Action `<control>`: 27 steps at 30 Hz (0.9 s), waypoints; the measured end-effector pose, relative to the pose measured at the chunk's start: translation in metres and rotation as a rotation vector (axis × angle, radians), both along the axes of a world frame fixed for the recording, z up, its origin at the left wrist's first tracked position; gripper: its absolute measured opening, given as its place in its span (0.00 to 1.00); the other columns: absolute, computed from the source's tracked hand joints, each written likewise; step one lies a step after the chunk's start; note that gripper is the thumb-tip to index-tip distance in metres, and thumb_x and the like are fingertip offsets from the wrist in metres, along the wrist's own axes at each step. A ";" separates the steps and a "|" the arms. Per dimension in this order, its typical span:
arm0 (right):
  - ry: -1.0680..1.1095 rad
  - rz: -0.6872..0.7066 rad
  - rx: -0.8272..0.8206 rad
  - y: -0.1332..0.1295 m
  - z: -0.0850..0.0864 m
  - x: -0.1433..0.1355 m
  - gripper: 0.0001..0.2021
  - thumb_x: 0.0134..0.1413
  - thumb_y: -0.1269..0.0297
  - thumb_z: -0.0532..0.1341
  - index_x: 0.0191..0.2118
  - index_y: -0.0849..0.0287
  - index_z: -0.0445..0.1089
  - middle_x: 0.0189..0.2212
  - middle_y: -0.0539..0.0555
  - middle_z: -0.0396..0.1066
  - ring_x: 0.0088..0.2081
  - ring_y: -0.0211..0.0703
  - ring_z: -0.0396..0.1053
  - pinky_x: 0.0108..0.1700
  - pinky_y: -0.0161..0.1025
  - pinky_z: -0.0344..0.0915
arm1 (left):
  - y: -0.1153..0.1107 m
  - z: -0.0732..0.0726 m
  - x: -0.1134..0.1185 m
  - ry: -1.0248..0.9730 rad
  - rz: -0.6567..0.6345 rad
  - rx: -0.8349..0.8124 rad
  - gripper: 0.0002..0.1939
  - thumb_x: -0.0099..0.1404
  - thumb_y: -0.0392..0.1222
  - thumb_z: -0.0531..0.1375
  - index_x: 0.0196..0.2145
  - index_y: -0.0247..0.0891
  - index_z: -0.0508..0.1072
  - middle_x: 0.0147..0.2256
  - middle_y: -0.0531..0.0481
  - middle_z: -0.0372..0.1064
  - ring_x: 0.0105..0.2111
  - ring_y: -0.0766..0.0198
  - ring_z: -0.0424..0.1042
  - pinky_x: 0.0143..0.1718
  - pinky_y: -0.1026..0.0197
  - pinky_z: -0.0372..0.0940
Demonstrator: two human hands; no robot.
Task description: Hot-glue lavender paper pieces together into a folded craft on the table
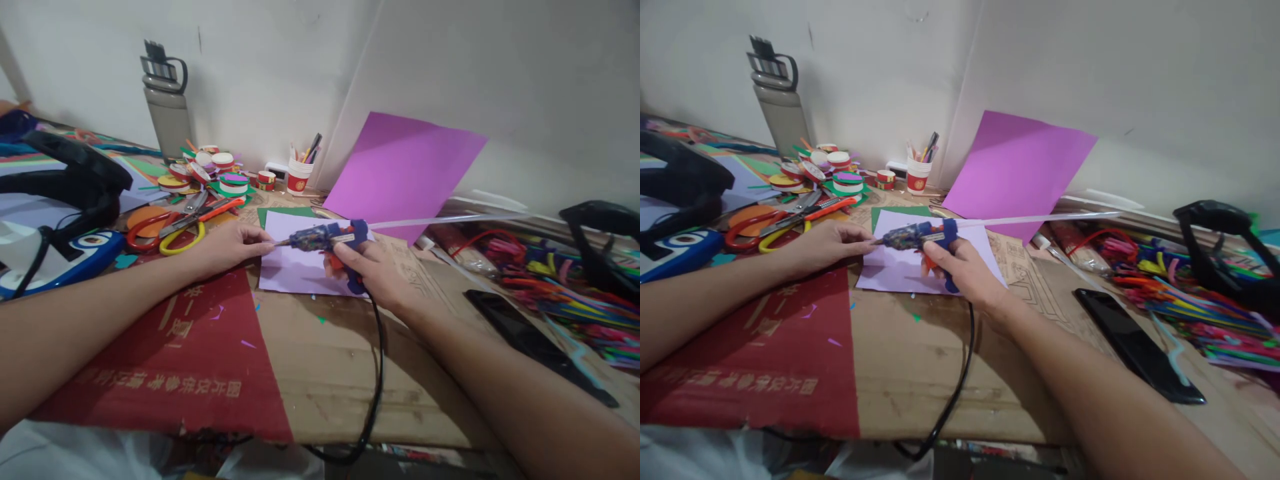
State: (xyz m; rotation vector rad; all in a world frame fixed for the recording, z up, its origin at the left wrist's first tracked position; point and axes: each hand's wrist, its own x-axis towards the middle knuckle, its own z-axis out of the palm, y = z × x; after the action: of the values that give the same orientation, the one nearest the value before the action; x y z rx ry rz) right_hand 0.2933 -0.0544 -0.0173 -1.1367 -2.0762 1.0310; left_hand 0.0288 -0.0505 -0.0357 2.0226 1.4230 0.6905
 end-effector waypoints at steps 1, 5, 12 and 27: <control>0.149 -0.029 -0.053 0.005 -0.007 0.001 0.23 0.57 0.42 0.53 0.28 0.59 0.69 0.21 0.51 0.67 0.22 0.37 0.61 0.25 0.35 0.56 | 0.000 0.000 -0.001 -0.002 -0.005 0.006 0.21 0.61 0.58 0.56 0.37 0.39 0.78 0.32 0.52 0.75 0.32 0.64 0.70 0.35 0.64 0.62; 0.560 -0.127 -0.138 0.022 -0.033 0.000 0.21 0.50 0.42 0.60 0.27 0.58 0.68 0.18 0.48 0.61 0.20 0.35 0.57 0.23 0.35 0.54 | -0.004 0.001 -0.001 0.016 -0.038 0.040 0.21 0.62 0.58 0.56 0.37 0.38 0.78 0.33 0.52 0.75 0.32 0.64 0.70 0.34 0.64 0.62; 0.505 -0.153 -0.177 0.027 -0.039 0.002 0.16 0.49 0.49 0.63 0.28 0.60 0.71 0.17 0.47 0.61 0.20 0.34 0.58 0.23 0.34 0.52 | -0.010 0.000 -0.001 0.165 -0.260 0.356 0.11 0.63 0.47 0.59 0.38 0.41 0.79 0.37 0.50 0.75 0.37 0.65 0.71 0.41 0.65 0.63; 0.401 -0.137 -0.144 0.031 -0.043 0.005 0.18 0.52 0.48 0.60 0.31 0.60 0.72 0.18 0.48 0.62 0.21 0.34 0.58 0.23 0.34 0.49 | -0.011 -0.004 -0.008 0.289 -0.486 0.548 0.09 0.66 0.42 0.58 0.41 0.44 0.77 0.39 0.50 0.76 0.40 0.66 0.73 0.45 0.64 0.64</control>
State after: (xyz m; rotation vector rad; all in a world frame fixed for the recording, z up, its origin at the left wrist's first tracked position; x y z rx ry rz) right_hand 0.2983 -0.0232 -0.0600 -1.0241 -1.6118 1.2405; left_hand 0.0212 -0.0615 -0.0397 2.8561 0.8644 0.6315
